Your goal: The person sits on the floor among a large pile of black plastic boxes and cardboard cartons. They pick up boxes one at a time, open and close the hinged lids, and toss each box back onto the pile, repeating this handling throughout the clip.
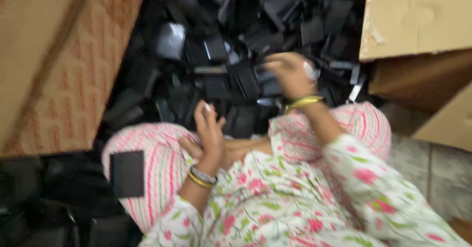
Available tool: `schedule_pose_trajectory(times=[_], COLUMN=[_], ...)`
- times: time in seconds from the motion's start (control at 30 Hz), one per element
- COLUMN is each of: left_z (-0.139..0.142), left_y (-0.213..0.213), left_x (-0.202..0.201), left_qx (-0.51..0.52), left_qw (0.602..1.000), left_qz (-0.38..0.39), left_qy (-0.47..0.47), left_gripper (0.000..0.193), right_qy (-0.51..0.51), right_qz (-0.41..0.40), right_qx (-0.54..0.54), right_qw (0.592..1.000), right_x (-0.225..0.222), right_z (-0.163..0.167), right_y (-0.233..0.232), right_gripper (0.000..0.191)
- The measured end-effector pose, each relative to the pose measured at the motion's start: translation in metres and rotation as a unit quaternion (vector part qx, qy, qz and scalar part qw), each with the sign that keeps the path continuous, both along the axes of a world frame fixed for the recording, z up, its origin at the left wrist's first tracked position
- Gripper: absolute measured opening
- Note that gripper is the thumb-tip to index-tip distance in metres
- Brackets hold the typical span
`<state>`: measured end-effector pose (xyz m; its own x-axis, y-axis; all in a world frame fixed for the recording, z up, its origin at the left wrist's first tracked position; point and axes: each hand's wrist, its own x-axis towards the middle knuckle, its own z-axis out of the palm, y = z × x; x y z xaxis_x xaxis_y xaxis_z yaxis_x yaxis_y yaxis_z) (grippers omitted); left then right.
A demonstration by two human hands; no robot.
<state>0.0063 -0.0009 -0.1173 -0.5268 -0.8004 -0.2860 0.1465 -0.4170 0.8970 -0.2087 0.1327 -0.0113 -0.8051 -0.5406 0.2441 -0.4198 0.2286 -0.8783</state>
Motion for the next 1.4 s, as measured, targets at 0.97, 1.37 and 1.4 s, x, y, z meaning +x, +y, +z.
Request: schedule_pose_trajectory(times=[0.97, 1.37, 1.4], left_z=[0.05, 0.063, 0.063], left_y=[0.011, 0.012, 0.013], left_x=[0.015, 0.011, 0.011], left_qx=[-0.033, 0.034, 0.05], left_qw=[0.991, 0.979, 0.975], left_qz=[-0.111, -0.189, -0.201], left_qy=[0.071, -0.073, -0.085], left_gripper=[0.049, 0.063, 0.067], right_qy=[0.118, 0.181, 0.156], right_qz=[0.227, 0.231, 0.239], right_qx=[0.028, 0.218, 0.274], right_qw=[0.966, 0.931, 0.918], right_x=[0.128, 0.109, 0.104], right_z=[-0.014, 0.023, 0.019], right_y=[0.009, 0.013, 0.015], right_gripper=[0.059, 0.095, 0.096])
